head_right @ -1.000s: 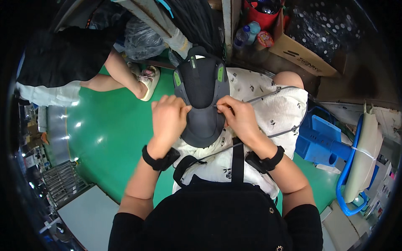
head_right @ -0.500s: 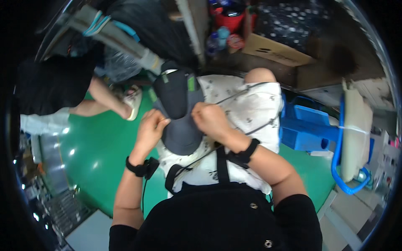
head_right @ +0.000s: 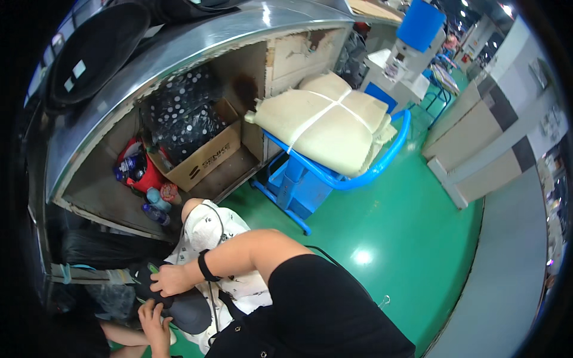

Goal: Insert and tighten laces on a grey and green shoe upper during manufacturing.

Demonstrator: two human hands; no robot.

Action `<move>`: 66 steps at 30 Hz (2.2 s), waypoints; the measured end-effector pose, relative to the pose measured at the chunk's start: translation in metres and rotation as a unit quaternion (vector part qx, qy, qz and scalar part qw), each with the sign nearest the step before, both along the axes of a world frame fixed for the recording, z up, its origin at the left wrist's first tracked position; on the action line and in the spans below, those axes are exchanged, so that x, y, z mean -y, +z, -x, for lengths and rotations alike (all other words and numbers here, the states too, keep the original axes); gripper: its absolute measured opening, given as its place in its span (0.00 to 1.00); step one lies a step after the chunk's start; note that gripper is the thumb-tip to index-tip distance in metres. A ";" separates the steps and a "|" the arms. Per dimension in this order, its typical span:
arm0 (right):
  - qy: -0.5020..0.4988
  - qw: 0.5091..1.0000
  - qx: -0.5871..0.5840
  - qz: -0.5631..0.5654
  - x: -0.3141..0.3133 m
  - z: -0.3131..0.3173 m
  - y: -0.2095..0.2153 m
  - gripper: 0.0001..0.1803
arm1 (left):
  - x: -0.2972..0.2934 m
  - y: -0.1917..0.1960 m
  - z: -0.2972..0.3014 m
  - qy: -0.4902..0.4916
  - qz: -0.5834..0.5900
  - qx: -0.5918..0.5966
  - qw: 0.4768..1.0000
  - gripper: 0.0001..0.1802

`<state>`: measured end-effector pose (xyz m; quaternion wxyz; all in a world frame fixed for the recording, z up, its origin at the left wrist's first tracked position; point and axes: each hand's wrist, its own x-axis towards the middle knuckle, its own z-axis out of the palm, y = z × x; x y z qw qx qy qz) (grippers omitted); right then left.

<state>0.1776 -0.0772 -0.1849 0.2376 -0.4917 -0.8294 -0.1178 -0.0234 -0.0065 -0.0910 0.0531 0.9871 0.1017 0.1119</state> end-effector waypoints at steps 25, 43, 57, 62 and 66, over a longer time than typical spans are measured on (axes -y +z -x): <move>-0.002 0.885 0.118 0.451 -0.059 -0.005 0.044 0.21 | -0.044 -0.033 -0.001 0.093 0.258 -0.027 0.961 0.08; 0.093 0.827 0.120 0.542 -0.087 -0.014 0.027 0.18 | -0.052 -0.057 -0.010 0.136 0.370 0.084 0.915 0.04; -0.127 0.692 -0.072 0.707 -0.079 -0.018 0.014 0.17 | -0.031 -0.032 -0.005 0.098 0.230 -0.064 0.966 0.10; -0.166 0.707 -0.063 0.685 -0.073 -0.010 0.015 0.17 | -0.027 -0.037 0.002 0.078 0.133 -0.017 0.988 0.10; -0.243 0.726 -0.185 0.616 -0.057 -0.004 0.026 0.10 | -0.026 -0.029 0.003 0.092 0.071 -0.047 0.992 0.08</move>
